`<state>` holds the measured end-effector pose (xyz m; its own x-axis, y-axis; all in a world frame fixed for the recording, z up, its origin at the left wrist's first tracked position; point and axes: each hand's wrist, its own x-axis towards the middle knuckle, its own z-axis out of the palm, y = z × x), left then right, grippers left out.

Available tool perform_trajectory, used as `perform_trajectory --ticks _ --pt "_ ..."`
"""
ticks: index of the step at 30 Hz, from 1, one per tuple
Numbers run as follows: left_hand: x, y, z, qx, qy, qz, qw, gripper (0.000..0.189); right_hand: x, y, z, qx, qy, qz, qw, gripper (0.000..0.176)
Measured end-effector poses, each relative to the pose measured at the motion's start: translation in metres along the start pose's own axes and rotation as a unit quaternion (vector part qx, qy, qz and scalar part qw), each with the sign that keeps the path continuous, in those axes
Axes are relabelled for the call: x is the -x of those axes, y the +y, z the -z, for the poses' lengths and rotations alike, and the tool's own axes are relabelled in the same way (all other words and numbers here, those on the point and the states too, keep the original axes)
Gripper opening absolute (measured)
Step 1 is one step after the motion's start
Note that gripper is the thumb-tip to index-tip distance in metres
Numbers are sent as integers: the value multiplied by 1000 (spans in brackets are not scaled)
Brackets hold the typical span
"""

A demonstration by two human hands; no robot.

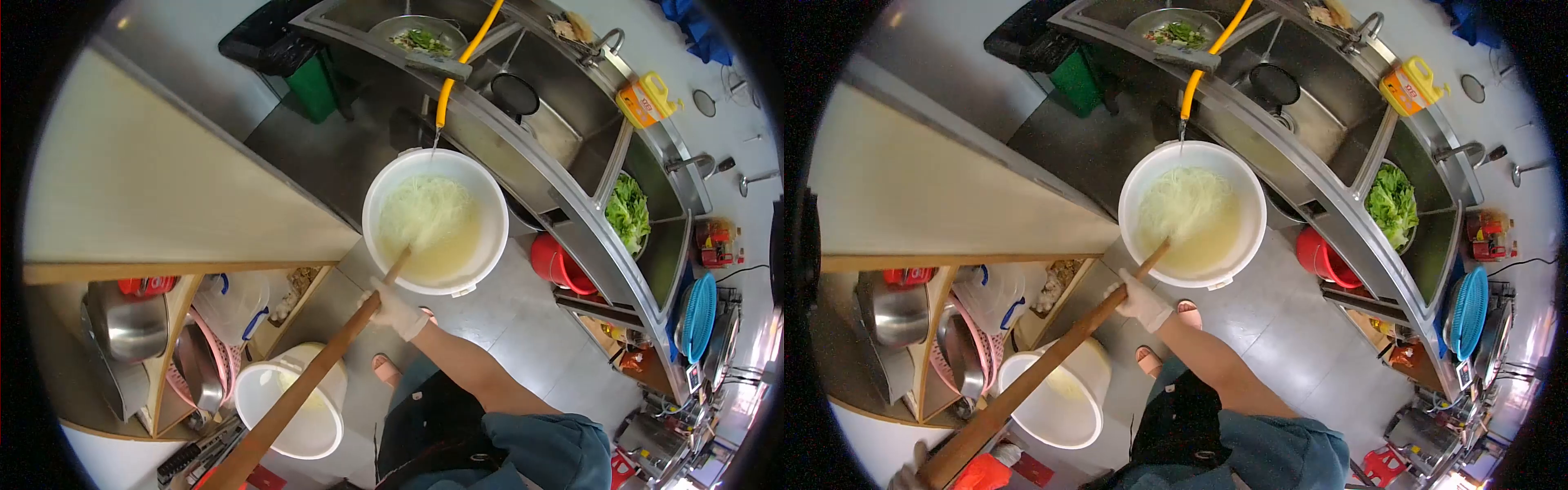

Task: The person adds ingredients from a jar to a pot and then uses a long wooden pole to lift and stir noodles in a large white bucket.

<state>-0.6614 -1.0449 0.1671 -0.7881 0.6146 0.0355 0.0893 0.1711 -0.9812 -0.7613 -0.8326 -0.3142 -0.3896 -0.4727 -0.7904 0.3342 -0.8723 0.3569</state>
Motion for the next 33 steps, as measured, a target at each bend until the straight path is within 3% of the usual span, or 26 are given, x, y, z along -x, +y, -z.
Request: perform_trajectory --ticks 2,4,6,8,11,12,14,15,16,17,20,24,26,28,30,33 --pt "-30 24 5 27 -36 -114 992 33 -36 -37 28 -22 19 31 999 17" --pt "-53 86 -12 179 -80 -30 980 6 -85 -67 60 -21 -4 107 994 26" --pt "-74 139 -29 254 -168 -7 953 8 -95 -71 57 -100 20 90 991 29" --pt "-76 152 -40 266 -201 17 943 7 -126 -70 74 -119 -49 61 990 27" --pt "-29 178 -39 239 -253 9 937 7 -120 -59 65 -134 -51 140 980 22" --pt "1 194 -46 216 -284 -37 933 9 -125 -61 69 -136 -53 137 980 22" --pt "14 221 -45 372 -448 16 813 24 -130 -73 87 -129 -54 148 979 19" --pt "12 227 -41 413 -474 -46 776 32 -115 -76 82 -131 -57 151 978 19" --pt "31 240 -52 504 -475 -100 715 39 -98 -76 81 -90 -39 187 977 22" --pt "24 246 -41 514 -494 -128 690 39 -86 -74 78 -50 -20 221 974 24" --pt "68 284 -41 601 -483 -33 636 37 -111 -68 103 10 -22 243 970 22" --pt "137 295 -38 598 -492 41 631 31 -82 -28 103 40 11 225 973 18" --pt "165 297 -35 553 -567 32 610 23 -81 -5 118 78 -23 177 981 23" --pt "215 318 -38 575 -561 54 593 20 -60 17 119 92 -7 187 978 24" --pt "287 363 -52 617 -484 106 611 24 -47 35 117 110 10 192 975 25" --pt "324 400 -59 649 -492 130 566 19 -47 51 125 138 65 171 973 28"
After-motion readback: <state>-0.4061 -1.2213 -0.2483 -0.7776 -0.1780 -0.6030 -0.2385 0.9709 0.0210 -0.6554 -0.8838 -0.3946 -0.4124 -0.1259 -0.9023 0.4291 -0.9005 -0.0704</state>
